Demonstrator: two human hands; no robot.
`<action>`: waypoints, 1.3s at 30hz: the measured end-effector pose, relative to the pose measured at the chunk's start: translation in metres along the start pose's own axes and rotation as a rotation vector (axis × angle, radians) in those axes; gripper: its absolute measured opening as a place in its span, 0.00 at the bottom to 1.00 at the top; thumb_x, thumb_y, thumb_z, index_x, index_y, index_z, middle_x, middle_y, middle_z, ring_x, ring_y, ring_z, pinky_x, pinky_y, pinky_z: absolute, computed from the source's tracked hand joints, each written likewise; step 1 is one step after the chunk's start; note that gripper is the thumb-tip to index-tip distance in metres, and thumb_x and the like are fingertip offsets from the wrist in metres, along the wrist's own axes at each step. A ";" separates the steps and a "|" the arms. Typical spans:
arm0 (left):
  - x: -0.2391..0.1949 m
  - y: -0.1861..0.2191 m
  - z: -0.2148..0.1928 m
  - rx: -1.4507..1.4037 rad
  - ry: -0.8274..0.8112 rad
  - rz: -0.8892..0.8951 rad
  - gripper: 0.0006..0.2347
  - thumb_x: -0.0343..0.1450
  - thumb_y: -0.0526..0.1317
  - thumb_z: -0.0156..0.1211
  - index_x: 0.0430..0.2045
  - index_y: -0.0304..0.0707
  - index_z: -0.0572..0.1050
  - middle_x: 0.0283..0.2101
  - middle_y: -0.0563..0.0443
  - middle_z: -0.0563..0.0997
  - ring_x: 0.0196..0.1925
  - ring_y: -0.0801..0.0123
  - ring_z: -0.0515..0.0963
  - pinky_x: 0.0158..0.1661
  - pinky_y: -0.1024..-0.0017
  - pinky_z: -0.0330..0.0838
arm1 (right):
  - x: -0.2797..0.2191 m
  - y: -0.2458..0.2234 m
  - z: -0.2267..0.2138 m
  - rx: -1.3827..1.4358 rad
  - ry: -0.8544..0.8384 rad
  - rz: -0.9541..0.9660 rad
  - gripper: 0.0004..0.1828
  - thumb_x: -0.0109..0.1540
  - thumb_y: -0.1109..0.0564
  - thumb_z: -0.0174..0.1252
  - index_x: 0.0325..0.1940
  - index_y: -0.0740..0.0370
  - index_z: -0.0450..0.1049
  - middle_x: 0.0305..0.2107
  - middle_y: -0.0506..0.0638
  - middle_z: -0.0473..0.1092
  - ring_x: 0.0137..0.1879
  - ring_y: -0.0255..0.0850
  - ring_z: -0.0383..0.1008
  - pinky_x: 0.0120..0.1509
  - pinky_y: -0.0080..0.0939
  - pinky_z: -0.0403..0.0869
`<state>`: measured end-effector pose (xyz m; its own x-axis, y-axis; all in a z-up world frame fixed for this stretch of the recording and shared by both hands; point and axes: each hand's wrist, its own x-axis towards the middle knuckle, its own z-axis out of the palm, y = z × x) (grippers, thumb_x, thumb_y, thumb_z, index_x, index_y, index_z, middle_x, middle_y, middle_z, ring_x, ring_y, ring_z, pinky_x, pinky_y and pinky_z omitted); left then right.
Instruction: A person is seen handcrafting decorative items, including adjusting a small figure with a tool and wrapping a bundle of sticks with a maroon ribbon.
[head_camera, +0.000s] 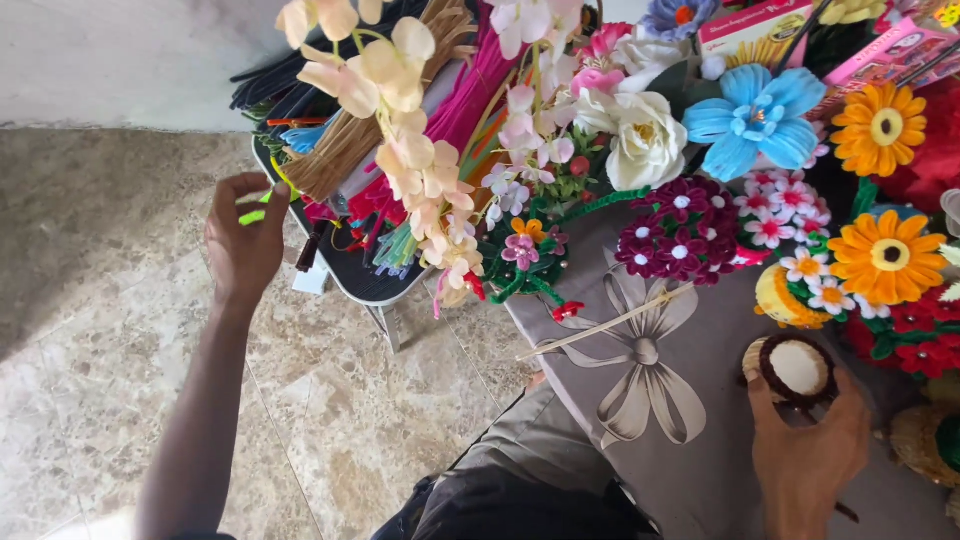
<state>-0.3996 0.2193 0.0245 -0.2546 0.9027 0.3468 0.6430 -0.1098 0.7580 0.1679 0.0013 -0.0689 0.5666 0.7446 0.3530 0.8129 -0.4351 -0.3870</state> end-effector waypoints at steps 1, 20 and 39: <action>0.007 0.003 -0.003 0.027 -0.021 -0.027 0.15 0.78 0.47 0.61 0.51 0.37 0.70 0.50 0.46 0.77 0.48 0.59 0.81 0.39 0.65 0.80 | 0.000 0.000 0.003 -0.032 0.024 -0.040 0.46 0.61 0.51 0.77 0.74 0.83 0.68 0.59 0.75 0.70 0.65 0.68 0.69 0.60 0.67 0.71; 0.077 -0.050 0.028 0.491 -0.133 0.447 0.28 0.64 0.63 0.74 0.50 0.44 0.85 0.45 0.38 0.66 0.54 0.50 0.61 0.50 0.52 0.55 | 0.003 -0.015 -0.011 0.011 -0.163 0.183 0.54 0.61 0.42 0.71 0.80 0.75 0.56 0.63 0.74 0.64 0.62 0.72 0.68 0.57 0.75 0.70; 0.119 -0.022 0.004 0.561 0.011 0.731 0.22 0.70 0.56 0.78 0.43 0.34 0.86 0.49 0.45 0.81 0.56 0.56 0.69 0.52 0.57 0.55 | -0.001 -0.007 -0.006 -0.019 -0.173 0.190 0.54 0.61 0.40 0.69 0.80 0.76 0.57 0.62 0.73 0.64 0.65 0.70 0.66 0.61 0.72 0.67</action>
<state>-0.4406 0.3311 0.0469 0.3481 0.6840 0.6411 0.9019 -0.4310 -0.0298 0.1628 0.0006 -0.0615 0.6794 0.7232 0.1241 0.6974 -0.5838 -0.4157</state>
